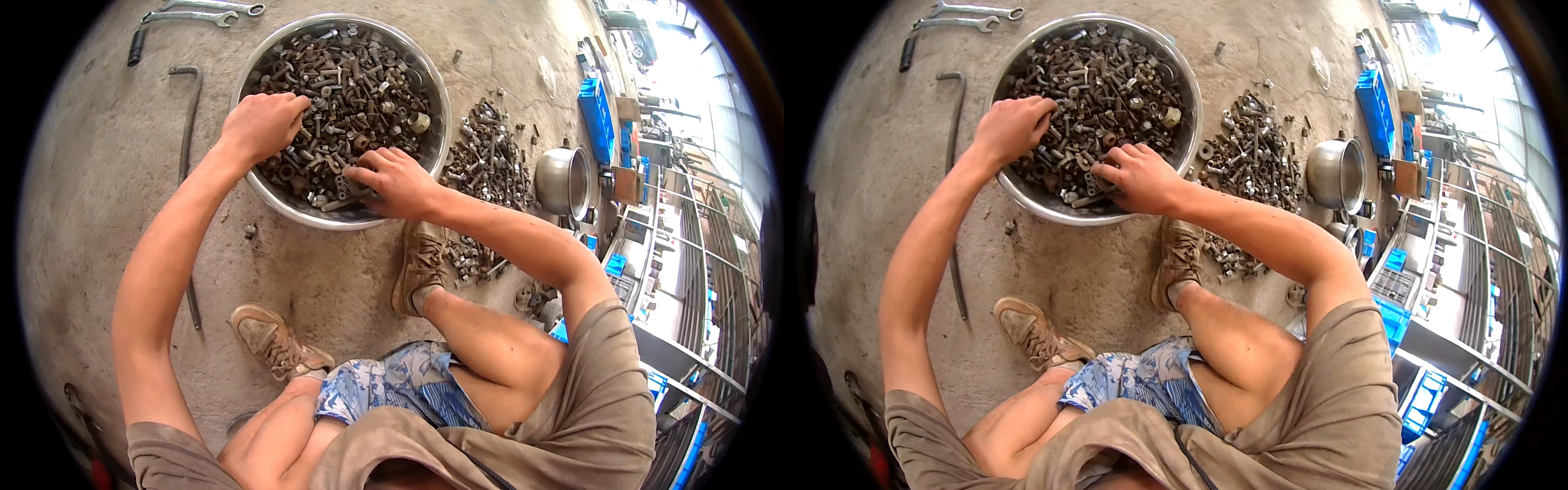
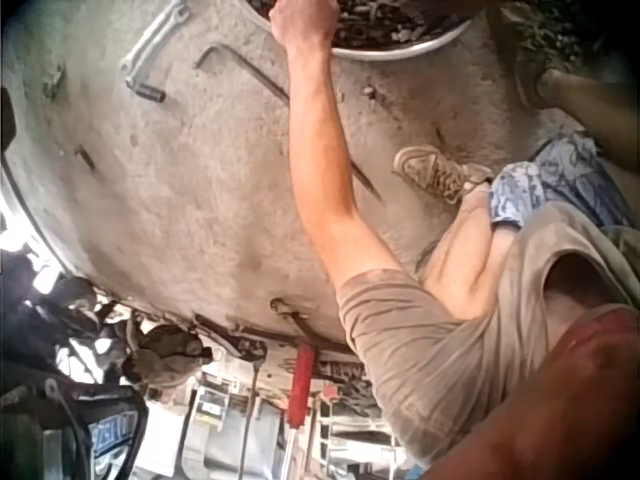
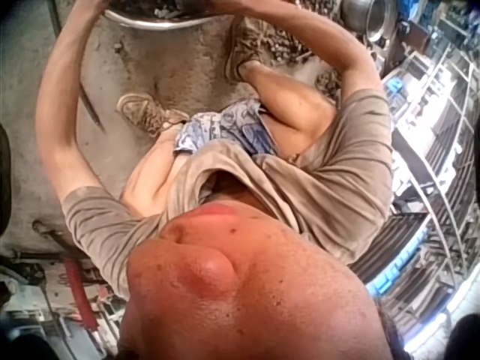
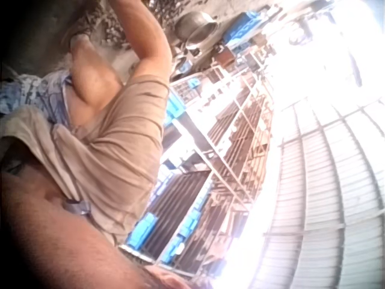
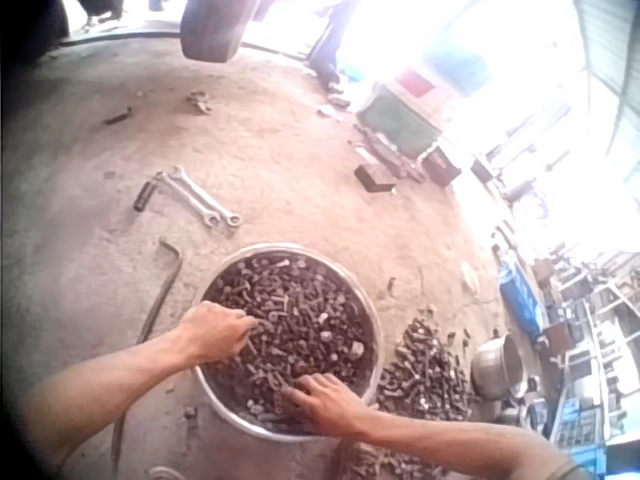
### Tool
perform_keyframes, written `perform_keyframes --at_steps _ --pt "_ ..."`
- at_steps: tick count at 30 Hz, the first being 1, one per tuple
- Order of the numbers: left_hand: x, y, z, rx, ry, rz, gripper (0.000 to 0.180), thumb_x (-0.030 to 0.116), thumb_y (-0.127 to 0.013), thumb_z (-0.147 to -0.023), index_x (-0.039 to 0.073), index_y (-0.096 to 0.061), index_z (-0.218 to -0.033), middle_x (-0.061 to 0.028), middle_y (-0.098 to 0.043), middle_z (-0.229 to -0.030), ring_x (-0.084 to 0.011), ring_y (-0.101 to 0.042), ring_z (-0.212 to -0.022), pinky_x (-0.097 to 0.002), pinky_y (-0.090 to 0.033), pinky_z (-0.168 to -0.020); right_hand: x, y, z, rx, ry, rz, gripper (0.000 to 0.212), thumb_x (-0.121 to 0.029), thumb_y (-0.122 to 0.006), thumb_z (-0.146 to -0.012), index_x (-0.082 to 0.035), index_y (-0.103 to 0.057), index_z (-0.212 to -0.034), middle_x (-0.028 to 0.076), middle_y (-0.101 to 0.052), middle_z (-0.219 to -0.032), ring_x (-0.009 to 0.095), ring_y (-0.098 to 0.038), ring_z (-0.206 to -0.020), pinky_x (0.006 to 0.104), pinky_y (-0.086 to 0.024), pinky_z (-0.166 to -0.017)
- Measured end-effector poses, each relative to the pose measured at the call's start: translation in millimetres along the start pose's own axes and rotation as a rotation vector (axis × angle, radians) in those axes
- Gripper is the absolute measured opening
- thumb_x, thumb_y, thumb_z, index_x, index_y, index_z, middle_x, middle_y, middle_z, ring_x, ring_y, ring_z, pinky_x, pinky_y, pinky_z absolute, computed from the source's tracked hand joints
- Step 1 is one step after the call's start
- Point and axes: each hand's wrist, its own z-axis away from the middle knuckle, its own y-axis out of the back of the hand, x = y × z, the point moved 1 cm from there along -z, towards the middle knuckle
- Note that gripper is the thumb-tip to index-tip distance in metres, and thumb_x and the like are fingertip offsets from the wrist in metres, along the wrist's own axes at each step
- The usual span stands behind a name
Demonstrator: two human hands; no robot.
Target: The person sits on the floor and sorts small metal parts from a large bowl into piles on the ground. They pick up individual pieces, inspect them, and place them into separate groups.
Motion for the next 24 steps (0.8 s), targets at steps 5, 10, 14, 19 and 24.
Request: perform_keyframes --at_steps 5,10,14,19,24 --pt "0.6 0.4 0.7 -0.001 -0.082 0.030 0.019 0.018 -0.057 -0.089 0.009 -0.068 -0.102 -0.0109 -0.069 -0.093 -0.0320 -0.067 -0.082 -0.0440 -0.054 -0.073 -4.9 3.8 7.8 -0.025 -0.039 -0.056 0.053 -0.025 -0.075 -0.076 -0.012 -0.058 -0.124 0.010 -0.059 -0.112 0.031 -0.058 -0.106 0.0407 -0.046 -0.094" --pt "7.6 2.6 5.4 -0.007 -0.158 0.098 0.017 0.013 -0.061 -0.086 0.007 -0.067 -0.101 -0.0122 -0.070 -0.095 -0.0336 -0.067 -0.083 -0.0434 -0.054 -0.073 15.7 25.2 15.6 -0.066 -0.065 -0.018 0.054 -0.023 -0.075 -0.075 -0.011 -0.058 -0.125 0.012 -0.059 -0.113 0.031 -0.059 -0.107 0.0408 -0.048 -0.094" --pt "12.4 9.0 13.4 0.033 -0.120 0.120 0.017 0.011 -0.062 -0.085 0.007 -0.068 -0.101 -0.0131 -0.070 -0.095 -0.0336 -0.067 -0.084 -0.0425 -0.054 -0.074 53.0 74.7 7.4 -0.081 -0.261 0.028 0.052 -0.018 -0.071 -0.082 -0.012 -0.055 -0.131 0.012 -0.059 -0.122 0.027 -0.058 -0.114 0.0409 -0.049 -0.102" --pt "24.2 7.4 18.1 -0.054 -0.192 0.144 0.016 0.008 -0.063 -0.084 0.006 -0.067 -0.100 -0.0128 -0.070 -0.093 -0.0318 -0.068 -0.083 -0.0405 -0.054 -0.073 109.2 108.2 14.9 0.084 -0.384 -0.045 0.049 -0.015 -0.068 -0.079 -0.009 -0.057 -0.127 0.015 -0.061 -0.119 0.030 -0.062 -0.107 0.0404 -0.051 -0.098" --pt "28.7 12.9 22.7 -0.034 -0.180 0.180 0.017 0.006 -0.064 -0.083 0.005 -0.067 -0.099 -0.0102 -0.070 -0.091 -0.0290 -0.068 -0.083 -0.0378 -0.055 -0.071 128.6 122.6 -4.1 0.101 -0.262 0.031 0.049 -0.013 -0.065 -0.076 -0.007 -0.055 -0.123 0.016 -0.063 -0.113 0.034 -0.062 -0.105 0.0424 -0.049 -0.096"
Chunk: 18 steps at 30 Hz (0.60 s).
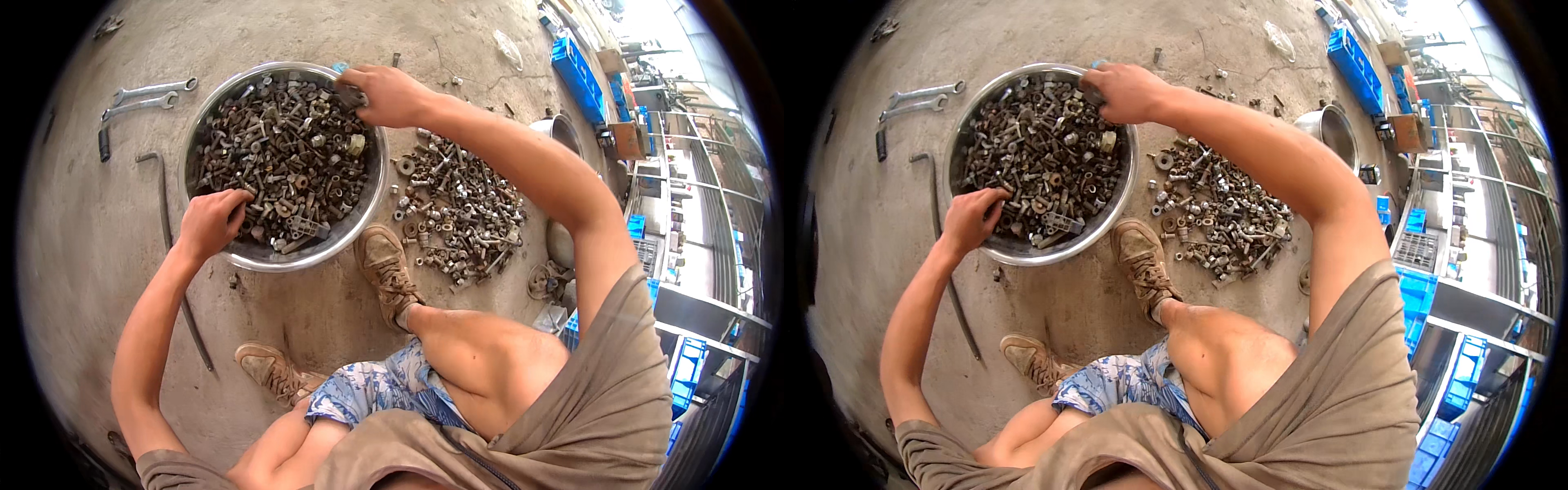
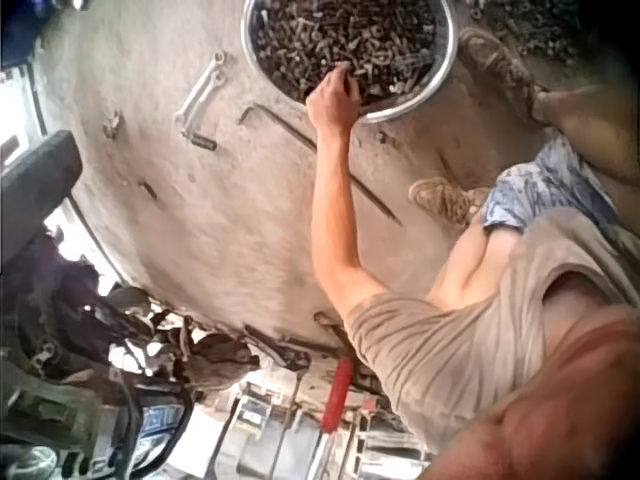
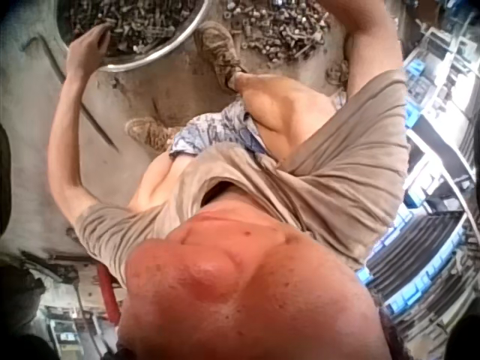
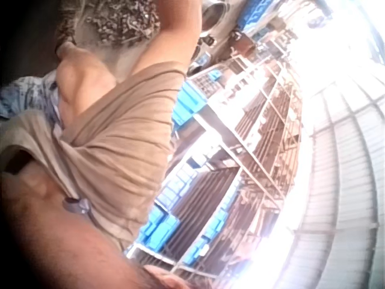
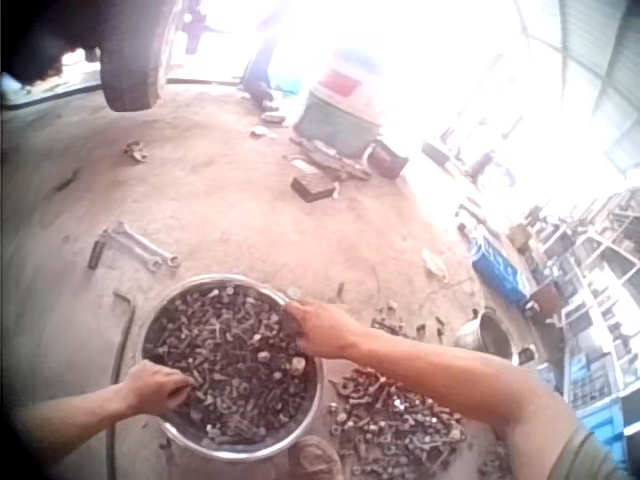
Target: The person sits on the floor and sorts small metal parts from a large bowl into piles on the ground. They pick up individual pieces, inspect them, and place them into separate groups.
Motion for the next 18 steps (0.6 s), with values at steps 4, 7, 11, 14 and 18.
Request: perform_keyframes --at_steps 4,7,11,14,18 --pt "-1.0 3.3 1.0 0.018 -0.014 -0.007 0.018 0.005 -0.065 -0.081 0.006 -0.066 -0.099 -0.0095 -0.070 -0.088 -0.0285 -0.068 -0.081 -0.0375 -0.054 -0.069 -8.1 -2.4 -32.6 -0.185 0.107 0.064 0.050 -0.015 -0.067 -0.077 -0.007 -0.054 -0.125 0.015 -0.061 -0.114 0.033 -0.062 -0.105 0.0442 -0.052 -0.090" --pt "-0.9 7.0 -1.5 0.002 0.045 -0.007 0.020 0.004 -0.066 -0.079 0.006 -0.066 -0.099 -0.0093 -0.069 -0.085 -0.0277 -0.067 -0.080 -0.0374 -0.054 -0.068 -4.3 -21.0 -38.8 -0.189 0.252 0.049 0.049 -0.017 -0.068 -0.080 -0.009 -0.053 -0.126 0.013 -0.059 -0.116 0.031 -0.063 -0.106 0.0424 -0.055 -0.088" --pt "3.1 2.1 -9.7 0.114 0.064 -0.023 0.023 -0.002 -0.067 -0.074 0.003 -0.066 -0.097 -0.0094 -0.059 -0.071 -0.0273 -0.059 -0.065 -0.0372 -0.049 -0.061 -12.0 -72.9 -27.5 0.028 0.438 -0.149 0.047 -0.016 -0.073 -0.078 -0.011 -0.058 -0.122 0.010 -0.060 -0.117 0.027 -0.063 -0.104 0.0393 -0.054 -0.088" --pt "4.4 -0.4 -9.7 -0.018 0.046 -0.044 0.025 -0.003 -0.067 -0.072 0.002 -0.066 -0.096 -0.0088 -0.057 -0.071 -0.0264 -0.057 -0.064 -0.0367 -0.048 -0.060 -45.0 -112.2 5.2 0.229 0.464 -0.506 0.041 -0.015 -0.074 -0.074 -0.012 -0.062 -0.113 0.008 -0.061 -0.115 0.027 -0.062 -0.103 0.0399 -0.049 -0.089" --pt "0.5 -1.3 -10.2 -0.083 0.038 -0.025 0.027 -0.002 -0.066 -0.071 0.004 -0.066 -0.097 -0.0086 -0.053 -0.068 -0.0262 -0.056 -0.064 -0.0369 -0.047 -0.059 -64.2 -128.6 20.7 0.167 0.536 -0.592 0.044 -0.014 -0.074 -0.071 -0.015 -0.063 -0.114 0.006 -0.062 -0.112 0.025 -0.060 -0.101 0.0406 -0.045 -0.092"
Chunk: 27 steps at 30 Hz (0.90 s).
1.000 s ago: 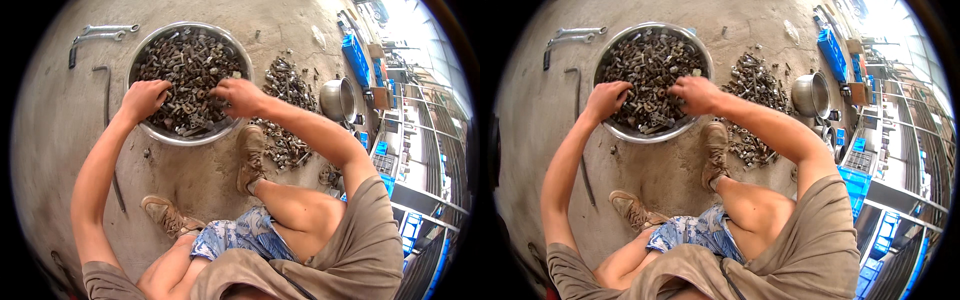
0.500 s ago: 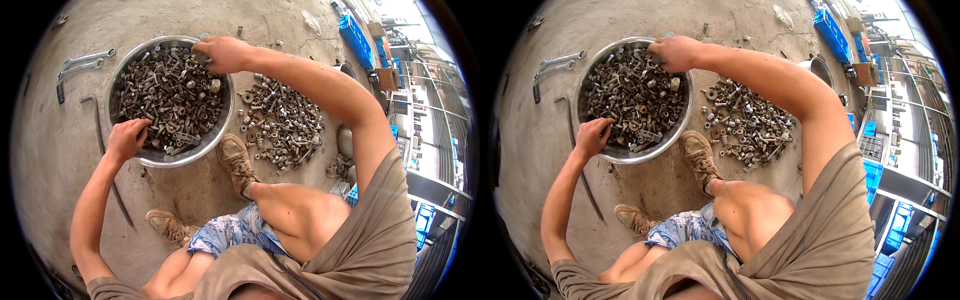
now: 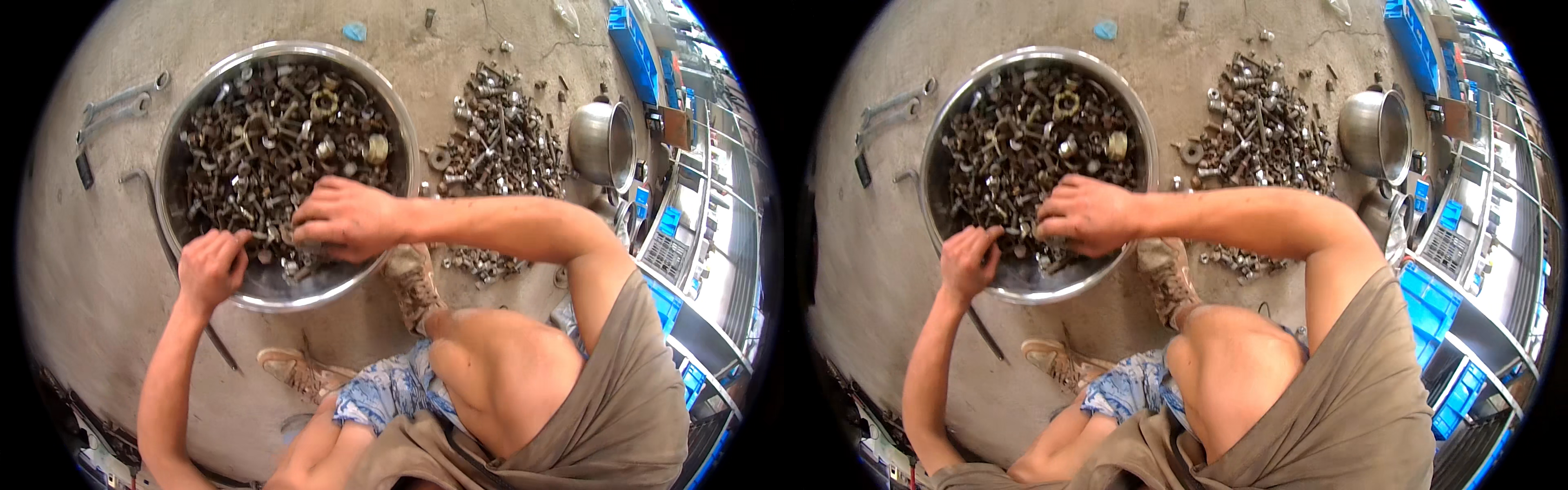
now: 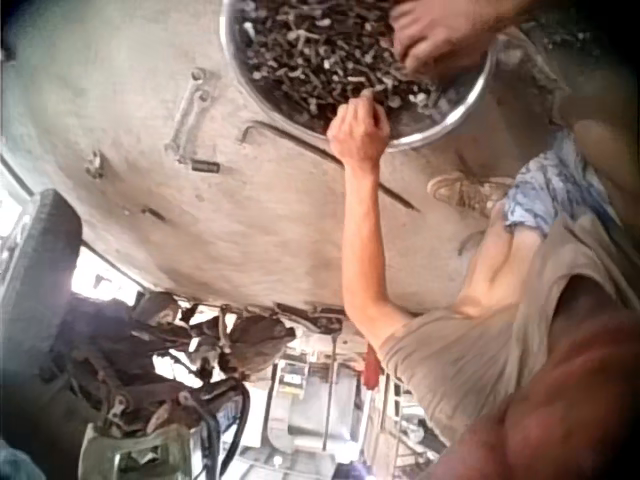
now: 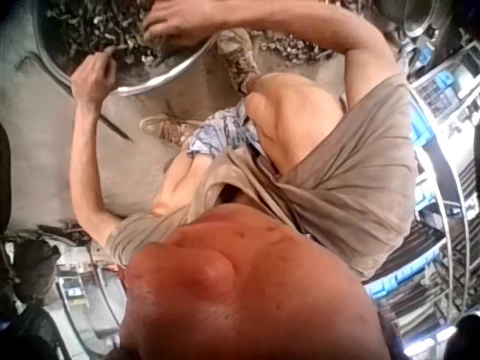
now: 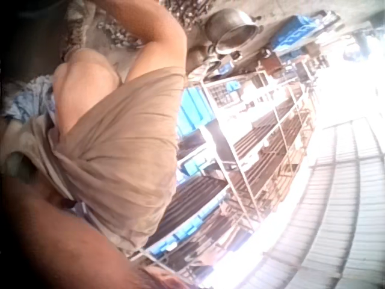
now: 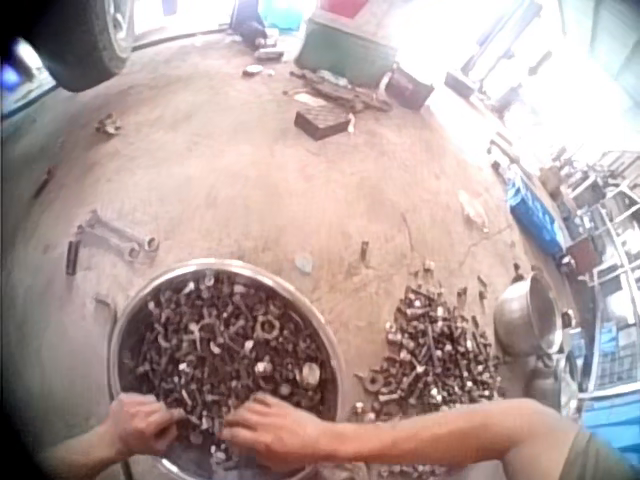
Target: The person sits on the floor and sorts small metal parts from a large bowl into piles on the ground. They pick up individual pieces, inspect them, and place them into separate groups.
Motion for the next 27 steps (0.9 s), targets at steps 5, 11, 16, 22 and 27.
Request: perform_keyframes --at_steps 5,11,16,22,27 --pt "-0.7 0.5 -3.1 -0.026 0.065 0.030 0.028 -0.003 -0.066 -0.070 0.004 -0.066 -0.098 -0.0087 -0.056 -0.070 -0.0265 -0.057 -0.063 -0.0374 -0.047 -0.059 11.3 16.2 -9.0 0.017 0.064 -0.018 0.042 -0.010 -0.072 -0.073 -0.013 -0.062 -0.113 0.007 -0.061 -0.114 0.026 -0.059 -0.102 0.0405 -0.047 -0.092" --pt "-0.1 0.5 -4.8 0.017 0.099 -0.021 0.027 0.001 -0.067 -0.071 0.005 -0.065 -0.097 -0.0058 -0.057 -0.071 -0.0230 -0.059 -0.066 -0.0342 -0.048 -0.060 57.2 77.0 -12.2 0.218 -0.148 0.357 0.035 -0.010 -0.075 -0.073 -0.011 -0.066 -0.107 0.011 -0.059 -0.119 0.032 -0.054 -0.116 0.0422 -0.048 -0.097" --pt "-0.9 -0.4 -1.2 0.072 0.142 -0.069 0.024 0.003 -0.066 -0.075 0.007 -0.065 -0.099 -0.0052 -0.058 -0.073 -0.0230 -0.060 -0.069 -0.0348 -0.049 -0.061 68.7 87.6 -10.7 0.068 -0.244 0.735 0.033 -0.023 -0.075 -0.072 -0.015 -0.067 -0.103 0.011 -0.046 -0.139 0.038 -0.028 -0.139 0.0625 -0.024 -0.110" --pt "-0.6 -1.3 0.6 0.074 0.180 -0.099 0.021 0.005 -0.066 -0.077 0.008 -0.065 -0.098 -0.0052 -0.060 -0.077 -0.0239 -0.063 -0.073 -0.0370 -0.051 -0.063 74.4 79.9 -15.3 0.044 -0.258 0.646 0.033 -0.024 -0.075 -0.073 -0.015 -0.067 -0.104 0.008 -0.047 -0.139 0.031 -0.029 -0.140 0.0603 -0.026 -0.110" --pt "0.6 -2.3 -2.3 0.064 0.209 -0.081 0.019 0.006 -0.064 -0.079 0.008 -0.066 -0.098 -0.0060 -0.063 -0.080 -0.0254 -0.065 -0.075 -0.0377 -0.053 -0.065 72.6 73.6 -15.4 0.085 -0.292 0.694 0.030 -0.027 -0.072 -0.076 -0.011 -0.068 -0.101 0.008 -0.049 -0.138 0.031 -0.030 -0.140 0.0583 -0.028 -0.110"
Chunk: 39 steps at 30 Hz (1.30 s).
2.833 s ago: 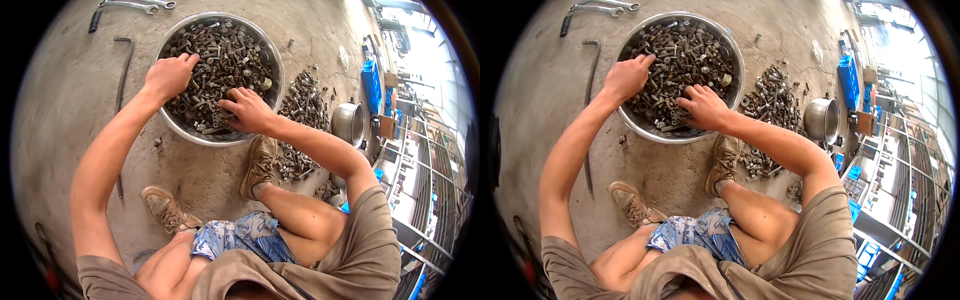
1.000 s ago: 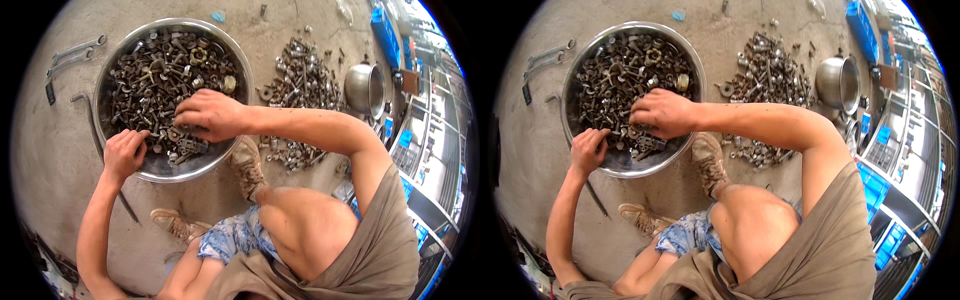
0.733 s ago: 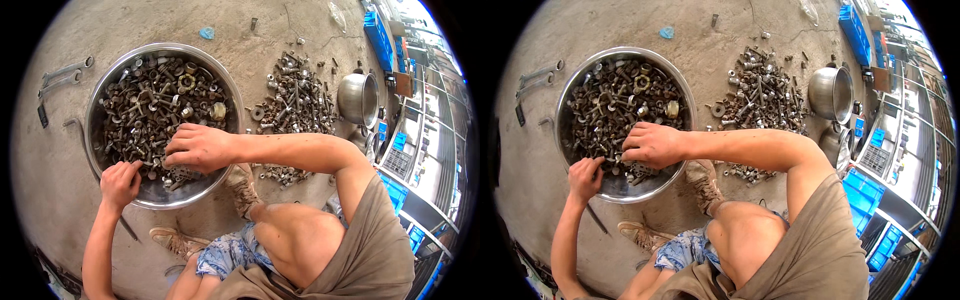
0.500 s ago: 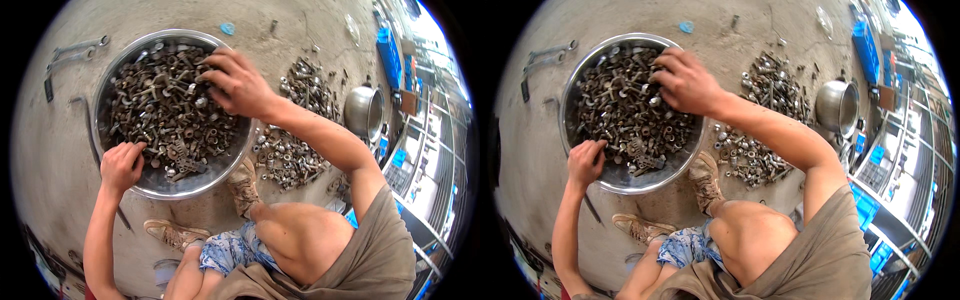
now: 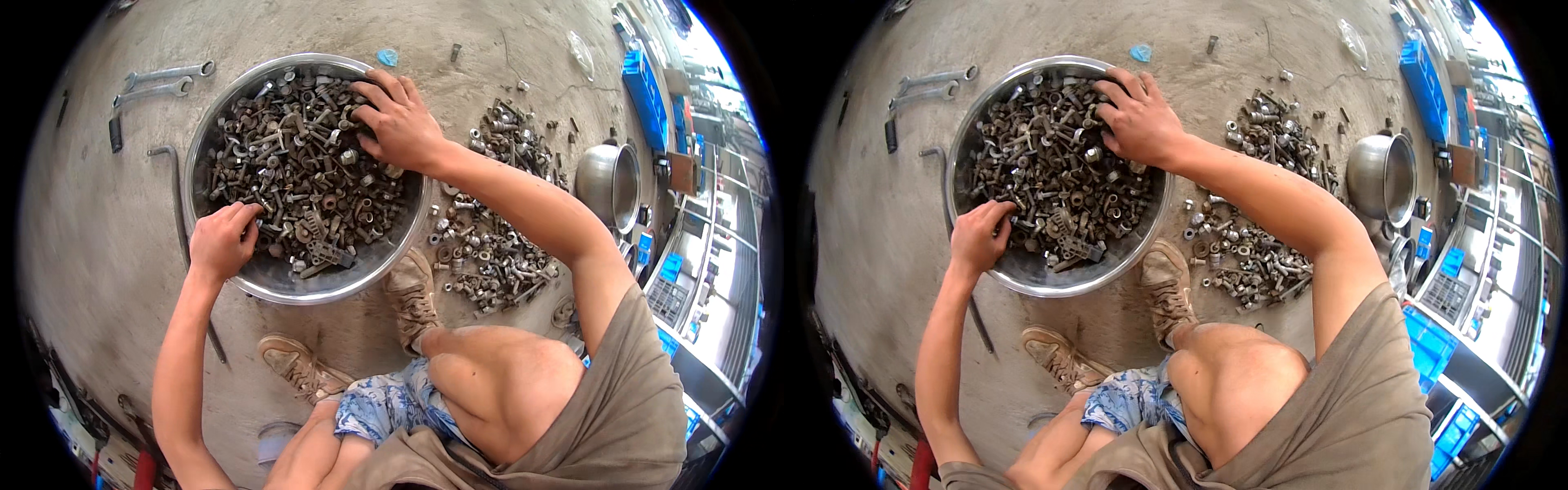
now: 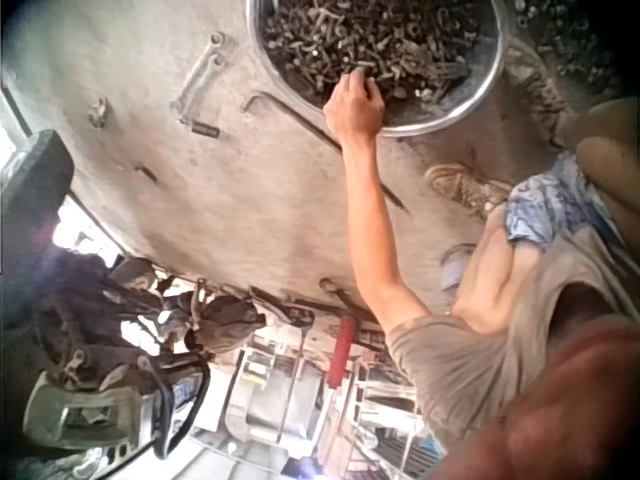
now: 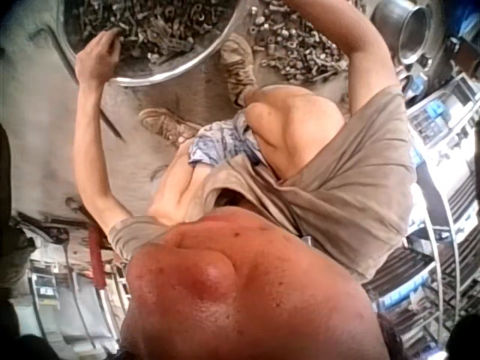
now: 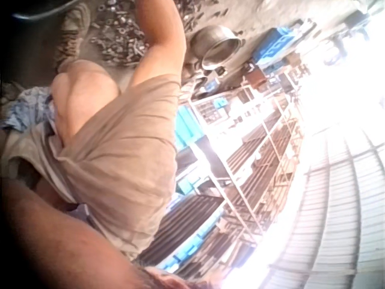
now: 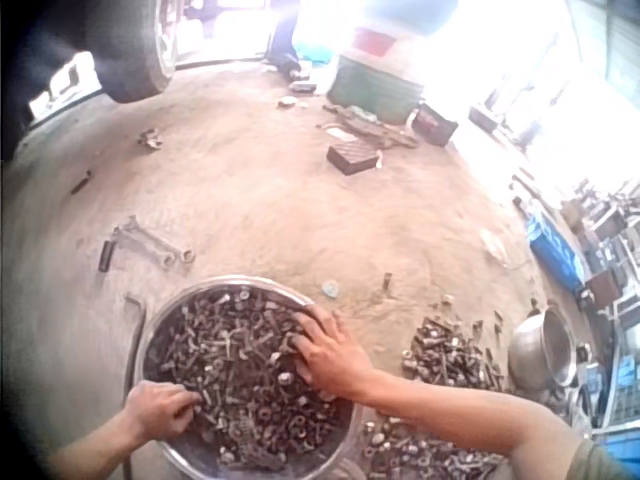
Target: The person sits on the floor and sorts small metal parts from a large bowl into piles on the ground. They pick up individual pieces, inspect them, and place them into separate groups.
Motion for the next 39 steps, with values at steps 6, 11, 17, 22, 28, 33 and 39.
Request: perform_keyframes --at_steps 6,11,17,22,28,33,39 --pt "5.9 1.0 -4.2 0.061 0.064 0.023 0.018 0.006 -0.063 -0.082 0.008 -0.066 -0.100 -0.0087 -0.064 -0.083 -0.0290 -0.065 -0.076 -0.0386 -0.053 -0.066 -5.7 10.8 2.1 -0.042 -0.042 0.004 0.028 -0.026 -0.070 -0.077 -0.007 -0.068 -0.097 0.009 -0.050 -0.137 0.032 -0.028 -0.141 0.0569 -0.027 -0.111" --pt "4.9 3.6 0.3 0.095 0.021 0.083 0.017 0.005 -0.063 -0.083 0.007 -0.066 -0.100 -0.0095 -0.065 -0.085 -0.0308 -0.065 -0.077 -0.0394 -0.052 -0.066 -41.0 33.2 12.1 -0.084 -0.208 -0.604 0.023 -0.020 -0.069 -0.080 -0.002 -0.068 -0.094 0.012 -0.068 -0.106 0.027 -0.061 -0.111 0.0412 -0.044 -0.100" --pt "-0.1 4.2 4.0 0.137 0.023 0.123 0.017 0.005 -0.063 -0.083 0.006 -0.066 -0.100 -0.0099 -0.066 -0.087 -0.0315 -0.065 -0.077 -0.0395 -0.053 -0.066 -79.2 45.2 7.6 -0.132 -0.775 -1.758 0.016 -0.008 -0.065 -0.086 -0.002 -0.061 -0.100 0.011 -0.064 -0.110 0.021 -0.063 -0.102 0.0373 -0.054 -0.089" --pt "-3.3 3.9 4.7 0.158 0.039 0.128 0.016 0.006 -0.064 -0.083 0.007 -0.066 -0.099 -0.0094 -0.067 -0.088 -0.0304 -0.066 -0.078 -0.0393 -0.053 -0.067 -99.9 57.0 -5.8 -0.313 -0.594 -2.468 0.039 -0.006 -0.057 -0.088 -0.005 -0.048 -0.126 0.021 -0.060 -0.121 0.031 -0.062 -0.110 0.0456 -0.049 -0.099" --pt "-3.3 6.2 6.0 0.124 0.051 0.107 0.017 0.007 -0.063 -0.084 0.007 -0.066 -0.100 -0.0092 -0.068 -0.090 -0.0307 -0.067 -0.081 -0.0404 -0.054 -0.070 -127.0 75.3 -14.4 -0.382 -0.297 -2.161 0.054 0.000 -0.065 -0.083 -0.002 -0.048 -0.135 0.019 -0.060 -0.125 0.032 -0.062 -0.111 0.0454 -0.050 -0.100" --pt "-2.6 5.8 4.7 0.118 0.092 0.141 0.017 0.008 -0.063 -0.084 0.007 -0.068 -0.100 -0.0103 -0.069 -0.094 -0.0317 -0.068 -0.081 -0.0395 -0.054 -0.071 -136.0 78.4 -12.4 -0.390 -0.136 -1.936 0.046 0.001 -0.074 -0.081 0.002 -0.053 -0.122 0.016 -0.060 -0.123 0.027 -0.064 -0.109 0.0428 -0.052 -0.099" --pt "-7.3 2.8 3.5 0.133 0.052 0.131 0.017 0.009 -0.063 -0.084 0.007 -0.068 -0.100 -0.0098 -0.070 -0.094 -0.0308 -0.068 -0.082 -0.0394 -0.055 -0.071 -138.9 80.0 -8.8 -0.345 -0.195 -1.853 0.032 0.000 -0.075 -0.081 -0.001 -0.053 -0.104 0.017 -0.062 -0.121 0.027 -0.065 -0.108 0.0409 -0.052 -0.098"
